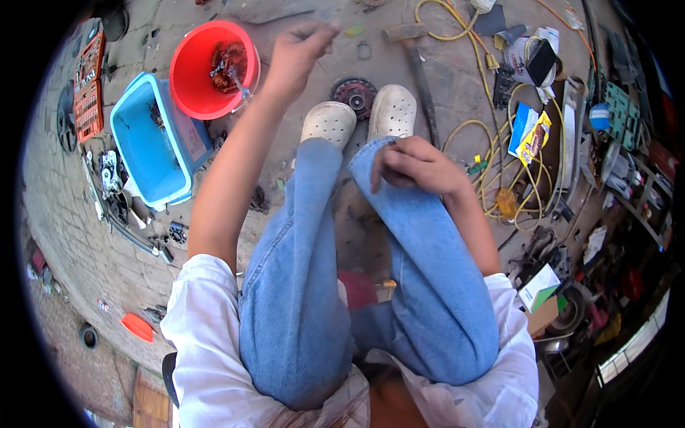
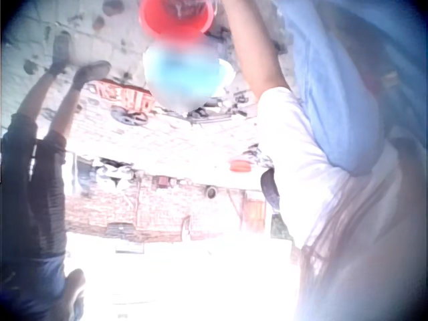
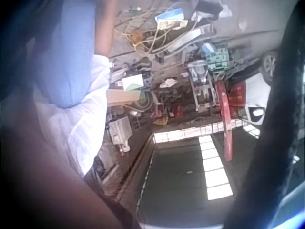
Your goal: The person sits on the ground and uses pliers to remove copper wire from a motor stator. They pull the wire out of the slots and place the removed pieces into a red bucket. The person continues to strip the stator of wire throughout the clip.
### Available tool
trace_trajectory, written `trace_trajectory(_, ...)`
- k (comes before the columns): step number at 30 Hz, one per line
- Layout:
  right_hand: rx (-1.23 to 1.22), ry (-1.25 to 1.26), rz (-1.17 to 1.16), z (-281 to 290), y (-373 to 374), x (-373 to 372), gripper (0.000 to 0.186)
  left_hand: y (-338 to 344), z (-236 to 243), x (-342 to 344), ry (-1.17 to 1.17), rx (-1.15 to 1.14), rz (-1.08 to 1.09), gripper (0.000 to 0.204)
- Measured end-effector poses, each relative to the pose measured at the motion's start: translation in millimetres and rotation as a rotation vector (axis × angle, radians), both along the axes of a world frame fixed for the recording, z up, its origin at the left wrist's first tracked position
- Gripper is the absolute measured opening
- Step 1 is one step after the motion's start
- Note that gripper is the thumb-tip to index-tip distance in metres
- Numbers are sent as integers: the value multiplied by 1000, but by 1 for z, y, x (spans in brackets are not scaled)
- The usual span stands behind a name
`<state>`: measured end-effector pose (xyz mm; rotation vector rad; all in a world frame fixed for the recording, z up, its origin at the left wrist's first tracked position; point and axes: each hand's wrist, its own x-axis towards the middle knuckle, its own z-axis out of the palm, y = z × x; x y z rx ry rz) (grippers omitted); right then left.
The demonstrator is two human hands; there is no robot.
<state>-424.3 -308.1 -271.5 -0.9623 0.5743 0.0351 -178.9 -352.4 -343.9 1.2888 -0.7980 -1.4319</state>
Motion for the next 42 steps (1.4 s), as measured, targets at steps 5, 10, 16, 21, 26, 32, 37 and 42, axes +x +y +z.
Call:
trace_trajectory(5,526,-807,-421,8,-8,-5,46,13,46,-35,-760,-372,11,21)
trace_trajectory(10,698,-906,-887,25,-18,6,42,66,80,-42,-472,-549,-296,41)
trace_trajectory(16,572,-737,-1039,34,-9,18,44,75,79,-79,239,-157,-426,70)
trace_trajectory(21,527,-829,-918,22,-10,10,50,76,78,-83,100,-114,-392,55)
trace_trajectory(26,546,-638,-885,22,-9,1,50,79,78,-77,-115,-170,-461,36)
trace_trajectory(32,718,-530,-832,25,-1,0,52,89,59,-70,-157,-227,-506,35)
trace_trajectory(37,853,-656,-735,17,8,-4,53,87,72,-64,-134,-173,-623,51)
trace_trajectory(42,829,-605,-712,21,11,-6,53,85,86,-58,-372,-355,-630,49)
